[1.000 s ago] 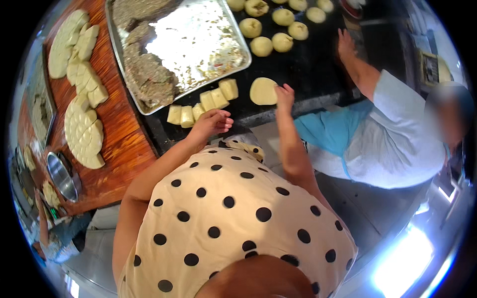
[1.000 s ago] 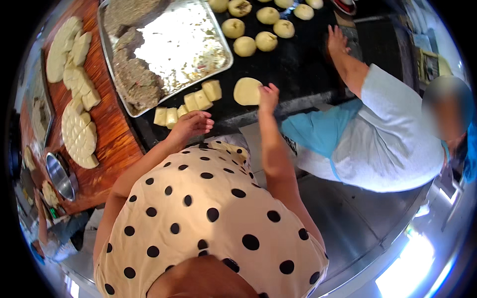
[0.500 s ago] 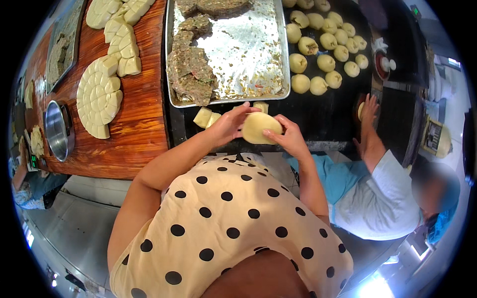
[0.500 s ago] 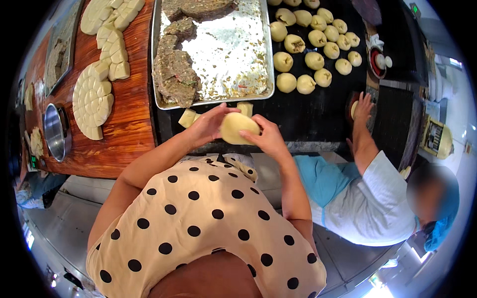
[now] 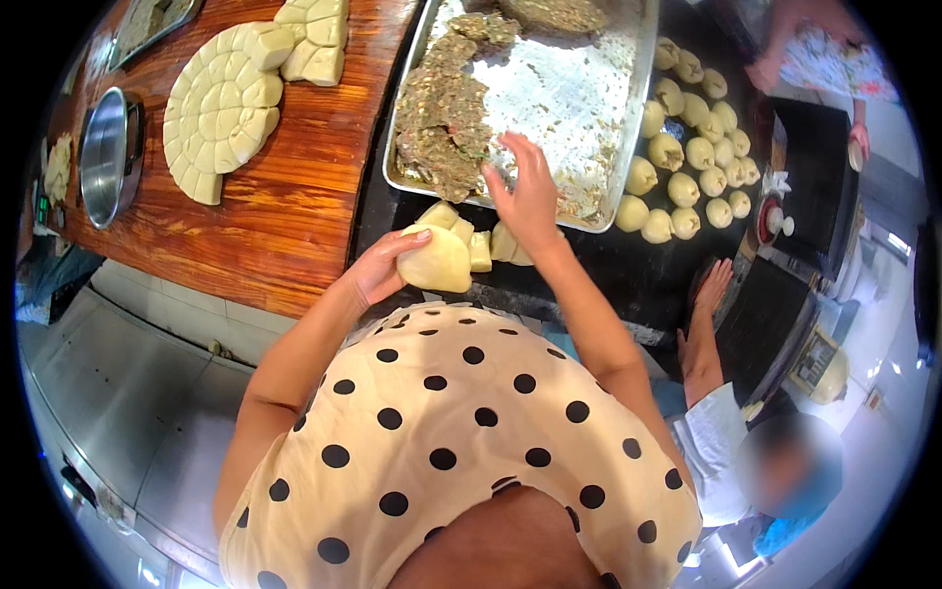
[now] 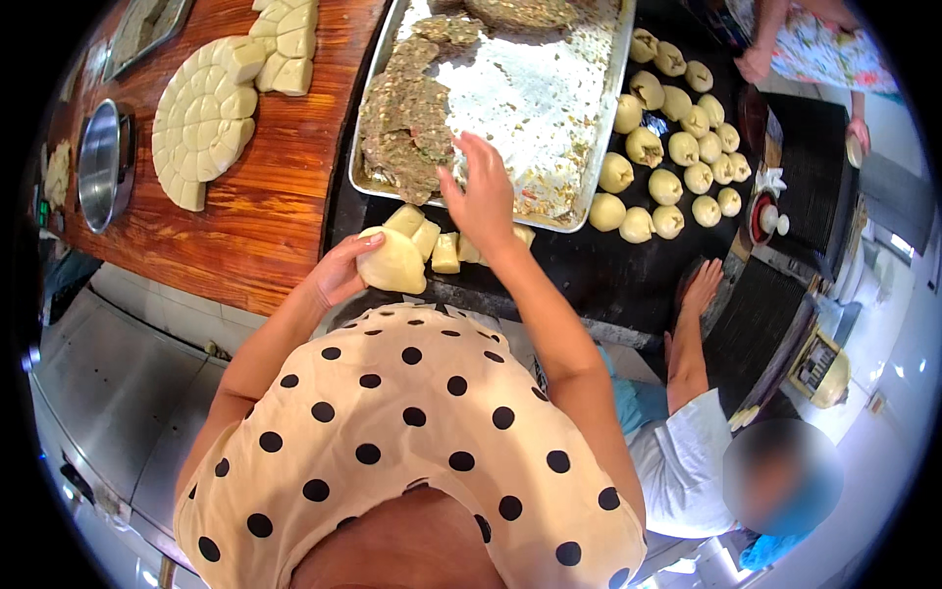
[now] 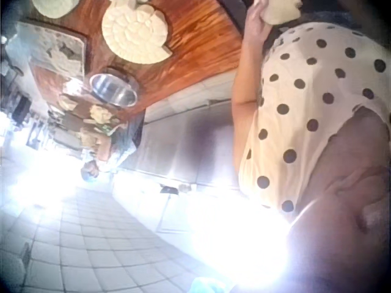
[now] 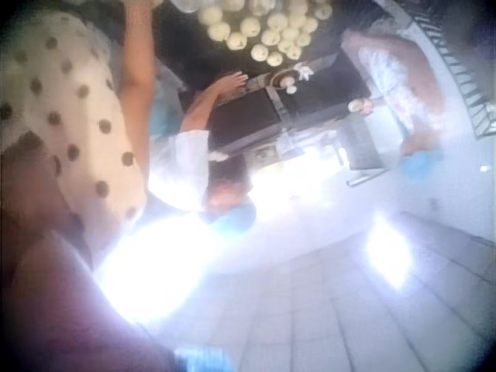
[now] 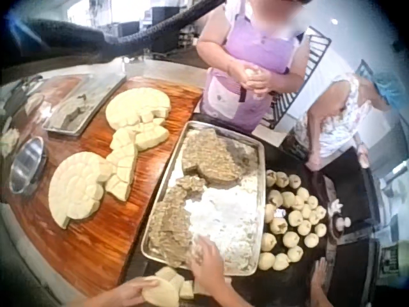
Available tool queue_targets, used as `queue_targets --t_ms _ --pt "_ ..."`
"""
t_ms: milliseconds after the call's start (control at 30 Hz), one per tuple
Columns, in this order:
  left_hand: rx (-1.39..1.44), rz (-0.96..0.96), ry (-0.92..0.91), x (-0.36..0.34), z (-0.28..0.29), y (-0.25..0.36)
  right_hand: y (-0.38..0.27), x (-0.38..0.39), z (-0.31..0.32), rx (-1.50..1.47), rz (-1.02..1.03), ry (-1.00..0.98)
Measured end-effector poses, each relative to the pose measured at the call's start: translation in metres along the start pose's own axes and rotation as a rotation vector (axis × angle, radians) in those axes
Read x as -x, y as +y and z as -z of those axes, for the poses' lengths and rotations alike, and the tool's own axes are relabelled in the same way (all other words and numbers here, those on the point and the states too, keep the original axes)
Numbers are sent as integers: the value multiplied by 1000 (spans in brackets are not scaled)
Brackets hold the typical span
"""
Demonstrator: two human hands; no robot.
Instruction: The person is assembling buns by hand by picking up pieces of dough, filling them with a meat and vegetable mixture from a tray, and pinching the dough closed into a rounded shape.
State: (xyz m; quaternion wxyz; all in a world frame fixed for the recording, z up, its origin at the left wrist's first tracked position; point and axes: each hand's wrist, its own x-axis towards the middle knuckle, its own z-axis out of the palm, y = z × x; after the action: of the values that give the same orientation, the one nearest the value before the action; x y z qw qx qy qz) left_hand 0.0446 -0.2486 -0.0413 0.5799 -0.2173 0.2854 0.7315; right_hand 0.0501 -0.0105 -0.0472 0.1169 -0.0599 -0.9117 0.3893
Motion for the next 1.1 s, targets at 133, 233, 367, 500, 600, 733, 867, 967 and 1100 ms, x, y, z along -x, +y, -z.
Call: queue_targets --t_ms 133,233,367,500,600,733,867,967,1100 --pt "55 -16 40 11 27 -14 -16 12 -29 151 397 -242" --pt "18 -23 32 11 26 -11 -20 -12 -53 324 742 -418" --pt "-29 -53 16 9 22 -4 -19 -48 -64 613 981 -558" --pt "-15 -76 25 8 22 -1 -13 -57 -74 636 1104 -637" --pt "-6 -84 18 10 29 -2 -11 -55 -73 511 1047 -606" --pt "29 -119 53 16 34 -8 -2 -48 -42 112 545 -369" --pt "47 -124 53 16 39 -8 23 -21 -30 197 43 -104" --pt "18 -81 66 16 32 -5 26 -23 -46 157 -195 -198" --pt "-15 -64 56 10 24 -4 31 -42 -55 183 -235 -255"
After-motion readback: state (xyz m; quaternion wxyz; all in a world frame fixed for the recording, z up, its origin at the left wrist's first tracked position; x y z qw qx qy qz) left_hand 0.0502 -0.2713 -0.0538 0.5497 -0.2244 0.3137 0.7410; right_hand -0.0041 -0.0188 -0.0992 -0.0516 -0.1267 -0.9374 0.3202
